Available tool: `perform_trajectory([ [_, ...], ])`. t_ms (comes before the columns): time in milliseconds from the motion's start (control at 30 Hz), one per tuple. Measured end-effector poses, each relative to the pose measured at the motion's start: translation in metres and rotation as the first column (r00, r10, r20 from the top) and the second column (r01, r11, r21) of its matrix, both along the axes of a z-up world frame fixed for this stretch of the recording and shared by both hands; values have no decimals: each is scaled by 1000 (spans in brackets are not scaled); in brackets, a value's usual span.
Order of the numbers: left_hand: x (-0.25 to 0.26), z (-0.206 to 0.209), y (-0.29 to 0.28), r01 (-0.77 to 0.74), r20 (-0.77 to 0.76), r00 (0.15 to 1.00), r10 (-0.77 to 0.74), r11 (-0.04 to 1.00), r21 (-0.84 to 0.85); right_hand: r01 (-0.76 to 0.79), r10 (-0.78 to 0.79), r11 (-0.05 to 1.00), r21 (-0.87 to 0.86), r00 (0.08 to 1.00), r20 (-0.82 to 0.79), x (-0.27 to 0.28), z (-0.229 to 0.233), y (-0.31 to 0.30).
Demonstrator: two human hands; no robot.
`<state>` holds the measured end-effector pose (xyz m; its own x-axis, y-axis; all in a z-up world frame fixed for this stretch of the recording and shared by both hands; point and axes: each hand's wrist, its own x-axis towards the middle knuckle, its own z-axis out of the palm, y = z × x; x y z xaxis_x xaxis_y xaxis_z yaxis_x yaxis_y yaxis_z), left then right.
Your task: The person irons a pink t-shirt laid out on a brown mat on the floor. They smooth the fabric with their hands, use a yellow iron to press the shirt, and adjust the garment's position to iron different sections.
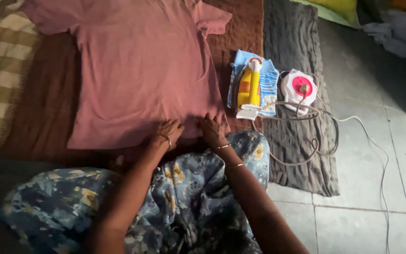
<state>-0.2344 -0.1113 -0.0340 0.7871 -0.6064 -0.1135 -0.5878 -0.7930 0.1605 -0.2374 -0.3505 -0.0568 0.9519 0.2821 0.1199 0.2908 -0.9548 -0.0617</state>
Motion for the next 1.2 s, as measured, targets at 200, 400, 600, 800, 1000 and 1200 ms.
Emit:
perform_trajectory([
  [200,20,-37,13,-165,76,982,170,984,-70,148,-158,986,71,973,169,0,63,21],
  [400,28,5,30,-330,-17,928,372,803,-497,393,-359,778,490,918,-165,19,91,16],
  [600,22,27,31,-274,176,932,318,932,-236,157,-224,865,476,971,88,34,69,-3],
  [800,33,-1,54,-183,55,982,179,980,84,142,-86,963,231,968,-236,26,65,-36],
  [1000,22,-57,30,-76,114,991,66,994,82,40,-66,995,-87,942,-330,31,36,-43],
  [1200,31,-96,40,-50,198,978,61,997,-63,87,-128,989,-123,920,-371,32,23,-54],
])
